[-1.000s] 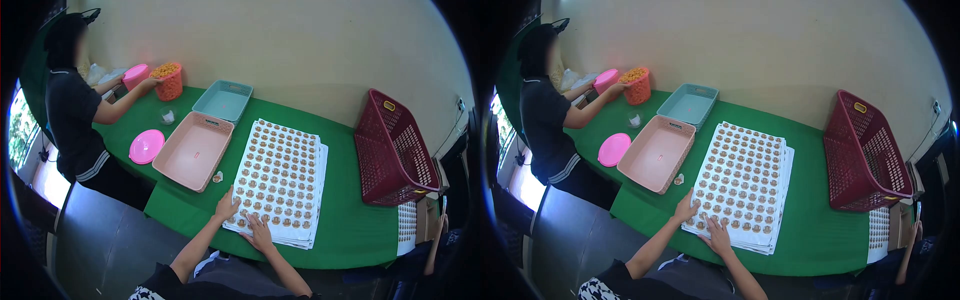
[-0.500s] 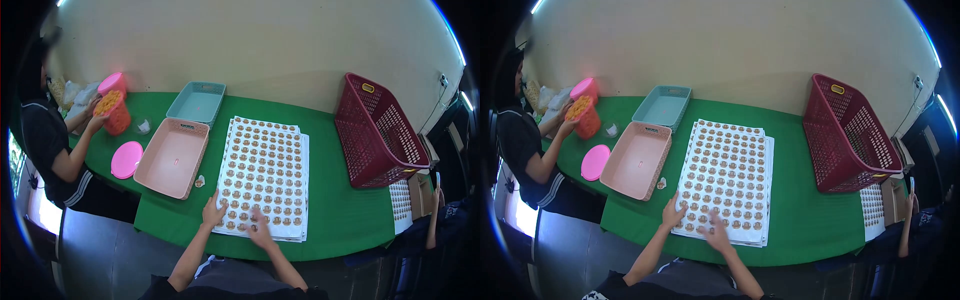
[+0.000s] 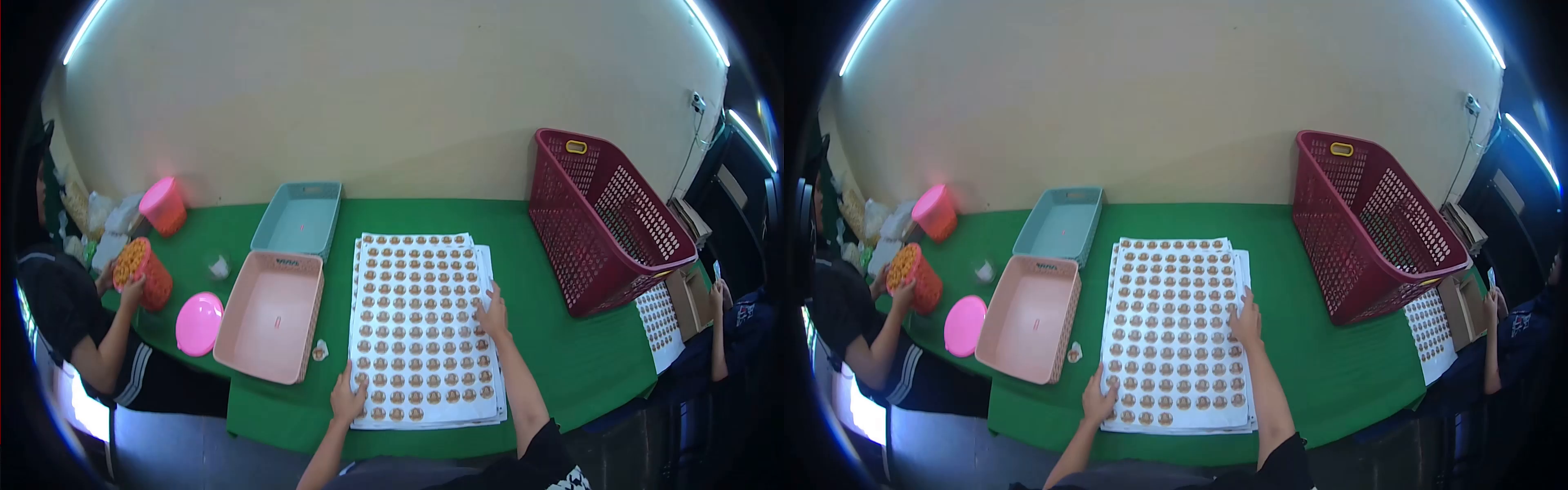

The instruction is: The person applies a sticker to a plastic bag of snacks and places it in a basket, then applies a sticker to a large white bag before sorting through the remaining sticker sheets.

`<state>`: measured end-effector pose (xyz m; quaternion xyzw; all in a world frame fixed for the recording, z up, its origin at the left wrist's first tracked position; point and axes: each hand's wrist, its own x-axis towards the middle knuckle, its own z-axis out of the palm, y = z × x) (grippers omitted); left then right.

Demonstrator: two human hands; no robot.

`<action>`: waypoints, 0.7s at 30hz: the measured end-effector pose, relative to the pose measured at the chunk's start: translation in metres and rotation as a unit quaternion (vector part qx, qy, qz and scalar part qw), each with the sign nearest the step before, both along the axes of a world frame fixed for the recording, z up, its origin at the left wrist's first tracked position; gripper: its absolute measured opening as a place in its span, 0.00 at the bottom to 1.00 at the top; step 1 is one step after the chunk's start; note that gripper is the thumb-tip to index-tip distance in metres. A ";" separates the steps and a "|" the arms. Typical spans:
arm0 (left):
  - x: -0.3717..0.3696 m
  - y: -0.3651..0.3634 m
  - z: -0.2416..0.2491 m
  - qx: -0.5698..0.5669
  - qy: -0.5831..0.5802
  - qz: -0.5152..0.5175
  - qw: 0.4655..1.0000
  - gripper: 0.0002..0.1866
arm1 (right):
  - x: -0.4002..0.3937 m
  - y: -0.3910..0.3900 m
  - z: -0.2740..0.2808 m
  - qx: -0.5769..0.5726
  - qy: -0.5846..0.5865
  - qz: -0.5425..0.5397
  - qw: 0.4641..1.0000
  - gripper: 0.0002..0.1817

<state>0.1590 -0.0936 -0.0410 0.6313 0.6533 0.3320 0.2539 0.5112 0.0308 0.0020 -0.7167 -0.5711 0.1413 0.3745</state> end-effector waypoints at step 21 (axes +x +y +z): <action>0.012 0.000 0.005 0.080 -0.020 0.047 0.996 0.24 | -0.004 0.089 -0.017 -0.138 -0.013 -0.190 0.972 0.42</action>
